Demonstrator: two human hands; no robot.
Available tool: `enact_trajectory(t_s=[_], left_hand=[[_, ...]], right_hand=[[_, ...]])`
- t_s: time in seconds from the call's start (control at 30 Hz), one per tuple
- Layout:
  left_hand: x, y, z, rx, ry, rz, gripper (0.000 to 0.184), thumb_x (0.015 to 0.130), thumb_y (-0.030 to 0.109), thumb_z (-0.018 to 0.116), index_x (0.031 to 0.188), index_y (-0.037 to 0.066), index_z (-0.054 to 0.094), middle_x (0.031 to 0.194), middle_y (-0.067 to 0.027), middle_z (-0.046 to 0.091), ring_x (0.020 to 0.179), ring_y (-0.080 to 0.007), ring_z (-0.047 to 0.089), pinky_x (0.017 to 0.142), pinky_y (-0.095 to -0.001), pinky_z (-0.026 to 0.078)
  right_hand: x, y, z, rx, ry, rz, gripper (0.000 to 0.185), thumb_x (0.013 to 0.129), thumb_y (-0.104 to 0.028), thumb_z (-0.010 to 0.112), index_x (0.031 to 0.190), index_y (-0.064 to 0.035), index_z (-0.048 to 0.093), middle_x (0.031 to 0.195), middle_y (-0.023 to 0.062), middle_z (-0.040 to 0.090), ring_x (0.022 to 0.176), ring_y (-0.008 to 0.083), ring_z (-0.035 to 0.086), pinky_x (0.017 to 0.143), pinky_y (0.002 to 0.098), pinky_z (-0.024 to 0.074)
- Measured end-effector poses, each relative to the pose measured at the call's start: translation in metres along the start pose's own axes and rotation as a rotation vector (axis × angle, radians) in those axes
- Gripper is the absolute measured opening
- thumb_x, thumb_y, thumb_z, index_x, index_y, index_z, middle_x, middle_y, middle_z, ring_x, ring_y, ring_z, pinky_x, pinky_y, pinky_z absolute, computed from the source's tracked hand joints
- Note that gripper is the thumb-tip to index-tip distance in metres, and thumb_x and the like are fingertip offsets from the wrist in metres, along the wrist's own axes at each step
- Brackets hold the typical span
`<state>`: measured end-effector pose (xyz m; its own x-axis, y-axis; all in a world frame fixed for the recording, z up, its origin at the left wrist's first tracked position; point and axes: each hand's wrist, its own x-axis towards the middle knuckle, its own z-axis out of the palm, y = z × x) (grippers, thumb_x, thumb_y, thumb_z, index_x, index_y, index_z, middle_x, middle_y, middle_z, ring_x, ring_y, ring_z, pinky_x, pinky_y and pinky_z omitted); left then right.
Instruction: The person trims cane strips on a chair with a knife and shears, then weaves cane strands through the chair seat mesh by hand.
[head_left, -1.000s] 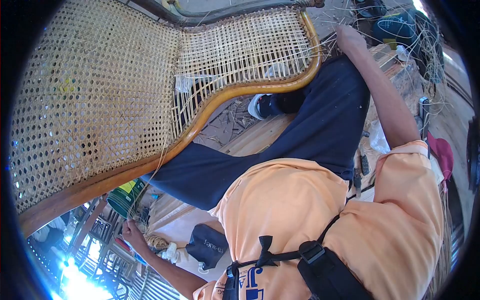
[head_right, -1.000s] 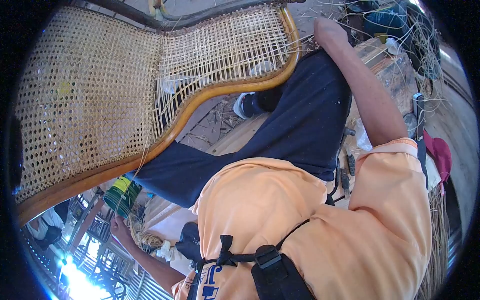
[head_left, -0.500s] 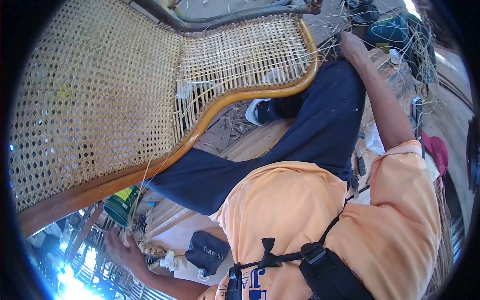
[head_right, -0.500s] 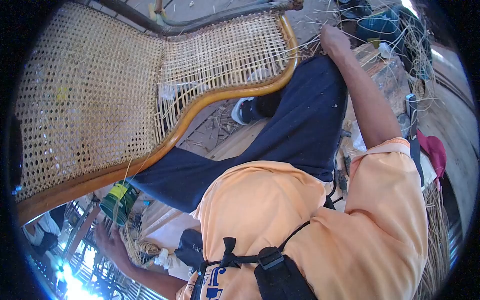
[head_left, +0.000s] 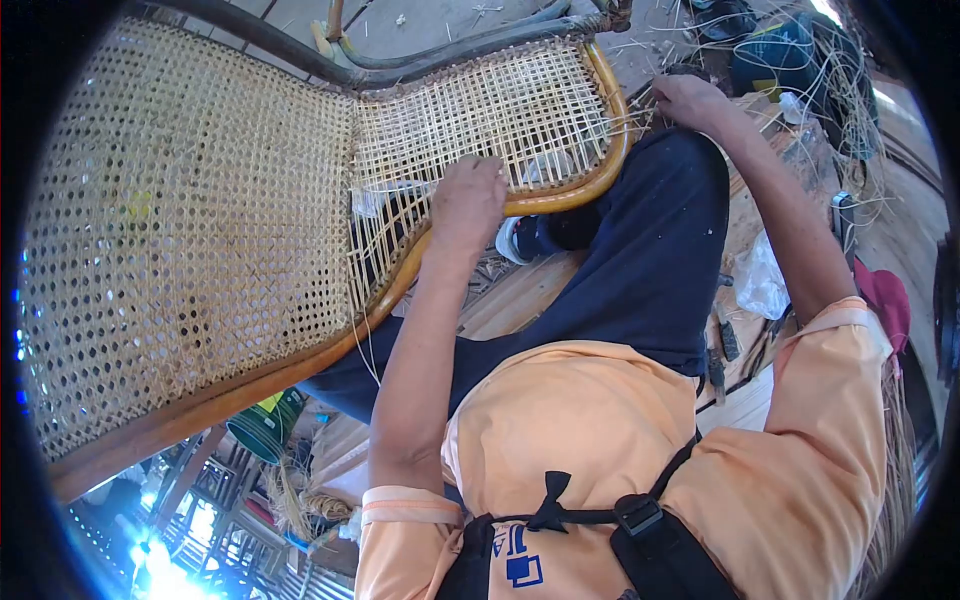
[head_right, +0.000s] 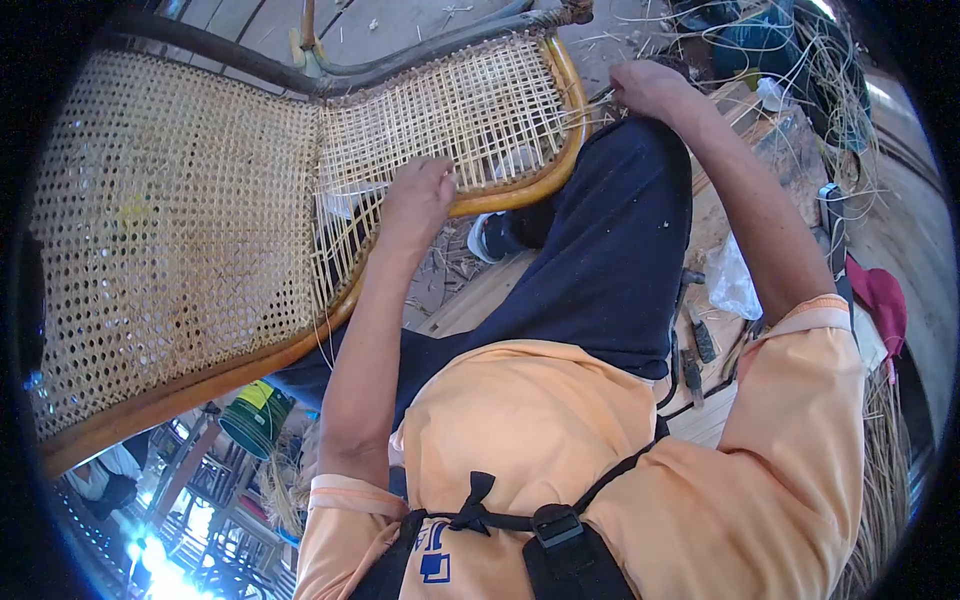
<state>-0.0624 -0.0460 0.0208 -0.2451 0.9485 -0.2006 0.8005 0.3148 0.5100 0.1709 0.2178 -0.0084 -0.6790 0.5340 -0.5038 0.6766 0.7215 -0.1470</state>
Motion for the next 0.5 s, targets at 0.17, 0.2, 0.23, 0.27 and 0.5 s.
enact_trajectory(t_s=[0.17,0.2,0.23,0.27,0.5], left_hand=[[-0.005,-0.008,0.026,0.019,0.019,0.061,0.024,0.081,0.008,0.052,0.102,0.008,0.063,0.097,-0.013,0.059,0.093,-0.0322,0.055,0.084,-0.0417,0.045],[-0.004,-0.006,0.025,0.032,0.027,0.073,0.026,0.08,0.007,0.051,0.104,0.009,0.062,0.099,-0.0128,0.059,0.094,-0.0322,0.055,0.084,-0.0415,0.045],[-0.003,-0.004,0.025,0.045,0.035,0.088,0.029,0.08,0.007,0.051,0.106,0.009,0.062,0.1,-0.0127,0.059,0.095,-0.0322,0.054,0.084,-0.0413,0.045],[-0.002,-0.002,0.027,0.035,0.011,0.075,0.029,0.08,0.006,0.05,0.107,0.009,0.062,0.101,-0.0127,0.059,0.095,-0.0322,0.054,0.084,-0.0411,0.045],[0.014,0.0,0.032,0.076,-0.042,0.036,0.029,0.081,0.006,0.047,0.105,0.011,0.063,0.101,-0.0125,0.06,0.092,-0.0331,0.056,0.082,-0.042,0.046]], right_hand=[[-0.002,-0.048,-0.003,0.049,0.245,-0.278,0.028,0.077,-0.006,0.053,0.104,-0.0064,0.06,0.1,0.0173,0.062,0.097,0.0334,0.059,0.086,0.0407,0.0472],[-0.001,-0.058,0.005,0.205,0.154,-0.372,0.028,0.076,-0.003,0.051,0.102,-0.0056,0.06,0.101,0.0166,0.061,0.099,0.0332,0.059,0.087,0.0403,0.0467],[-0.002,-0.068,0.01,0.361,0.065,-0.461,0.027,0.076,-0.001,0.049,0.101,-0.0048,0.061,0.102,0.016,0.061,0.1,0.0331,0.058,0.088,0.0398,0.0462],[-0.006,-0.086,0.004,0.329,-0.038,-0.395,0.03,0.076,0.001,0.051,0.102,-0.007,0.063,0.102,0.0148,0.061,0.098,0.0329,0.058,0.09,0.0387,0.0454],[0.002,-0.111,0.013,0.088,-0.225,-0.317,0.043,0.075,-0.003,0.06,0.116,-0.0176,0.059,0.111,0.0107,0.059,0.107,0.0316,0.055,0.094,0.0384,0.0444]])
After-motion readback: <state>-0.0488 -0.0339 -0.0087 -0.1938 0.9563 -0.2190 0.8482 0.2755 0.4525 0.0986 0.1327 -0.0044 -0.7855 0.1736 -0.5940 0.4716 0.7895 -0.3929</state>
